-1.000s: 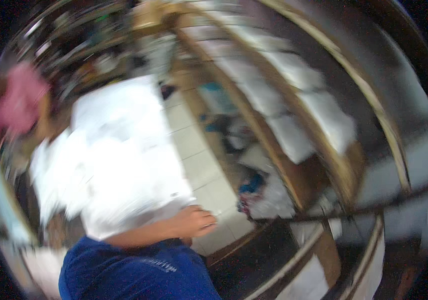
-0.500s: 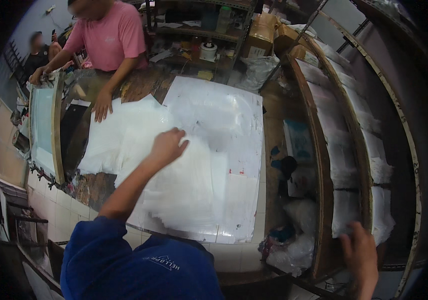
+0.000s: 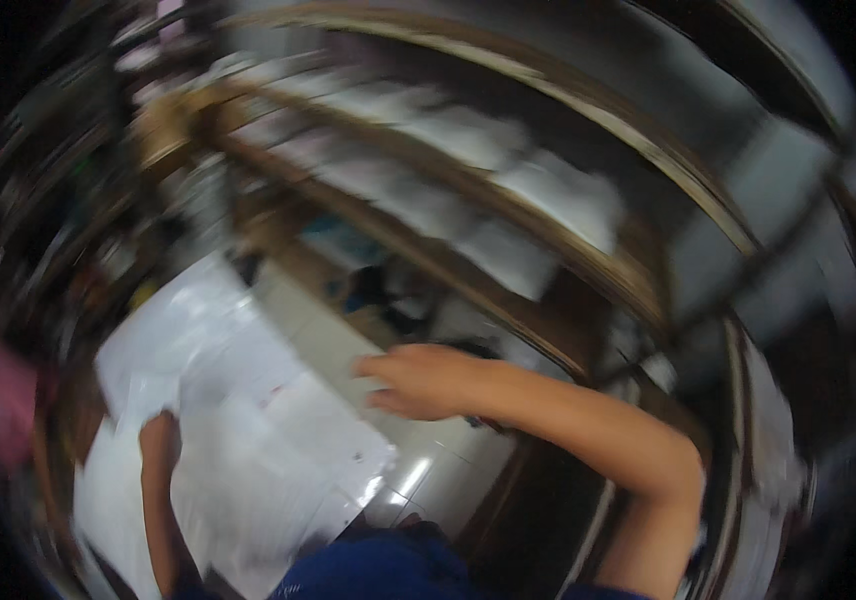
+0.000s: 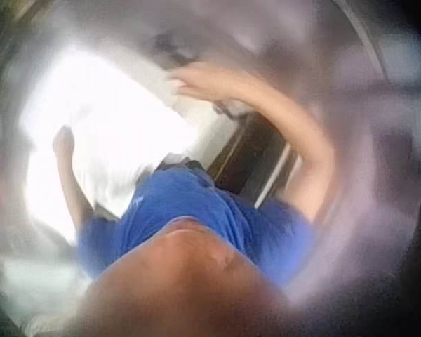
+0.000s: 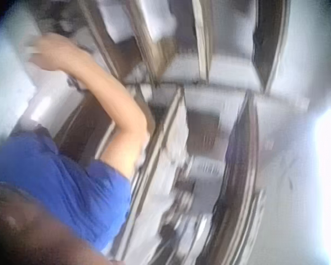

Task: The person repeatedly picks up white padded envelopes from a table, briefly inspects them, and places them onto a nearby metal shelf. Another person in a pink shirt is visible working at a separate table in the background.

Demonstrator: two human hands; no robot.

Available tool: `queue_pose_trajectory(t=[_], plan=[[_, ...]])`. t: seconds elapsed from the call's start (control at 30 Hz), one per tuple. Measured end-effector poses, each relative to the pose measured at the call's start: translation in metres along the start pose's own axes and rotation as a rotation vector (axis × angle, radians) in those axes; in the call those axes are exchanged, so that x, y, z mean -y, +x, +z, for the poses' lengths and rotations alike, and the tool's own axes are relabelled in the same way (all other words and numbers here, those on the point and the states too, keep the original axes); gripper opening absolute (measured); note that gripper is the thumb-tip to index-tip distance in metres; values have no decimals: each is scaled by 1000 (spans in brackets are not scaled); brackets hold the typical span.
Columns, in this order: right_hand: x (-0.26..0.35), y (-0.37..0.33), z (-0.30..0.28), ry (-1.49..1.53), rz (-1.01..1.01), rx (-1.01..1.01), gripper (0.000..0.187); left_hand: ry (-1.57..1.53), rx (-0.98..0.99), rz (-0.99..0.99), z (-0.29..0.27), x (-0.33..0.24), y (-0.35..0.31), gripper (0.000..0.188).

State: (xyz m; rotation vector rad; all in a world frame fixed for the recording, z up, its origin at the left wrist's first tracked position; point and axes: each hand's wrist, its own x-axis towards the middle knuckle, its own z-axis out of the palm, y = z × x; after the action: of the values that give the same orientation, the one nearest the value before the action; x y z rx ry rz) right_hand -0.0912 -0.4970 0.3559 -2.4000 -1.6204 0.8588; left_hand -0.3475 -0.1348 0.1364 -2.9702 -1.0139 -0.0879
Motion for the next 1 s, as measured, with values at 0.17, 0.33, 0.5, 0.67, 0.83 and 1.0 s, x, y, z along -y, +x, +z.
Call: queue_pose_trajectory(t=[0.17,0.33,0.5,0.67,0.83,1.0], plan=[[2,2,39,186,-264,-134,47,-472,-347,489,-55,-145,-12,12],[-1,-25,58,281,-109,-216,46,-864,-186,727,-90,-255,-47,8],[-37,-69,63,344,67,-405,40,-947,-54,773,-111,-316,-67,11],[-73,-185,14,166,375,-712,18,-1206,50,973,-152,-353,-93,21],[-104,-365,-49,304,882,-1001,24,-1051,289,911,-115,-347,-94,22],[-126,-539,-32,278,1062,-1459,16,-870,505,886,-39,-329,-106,29]])
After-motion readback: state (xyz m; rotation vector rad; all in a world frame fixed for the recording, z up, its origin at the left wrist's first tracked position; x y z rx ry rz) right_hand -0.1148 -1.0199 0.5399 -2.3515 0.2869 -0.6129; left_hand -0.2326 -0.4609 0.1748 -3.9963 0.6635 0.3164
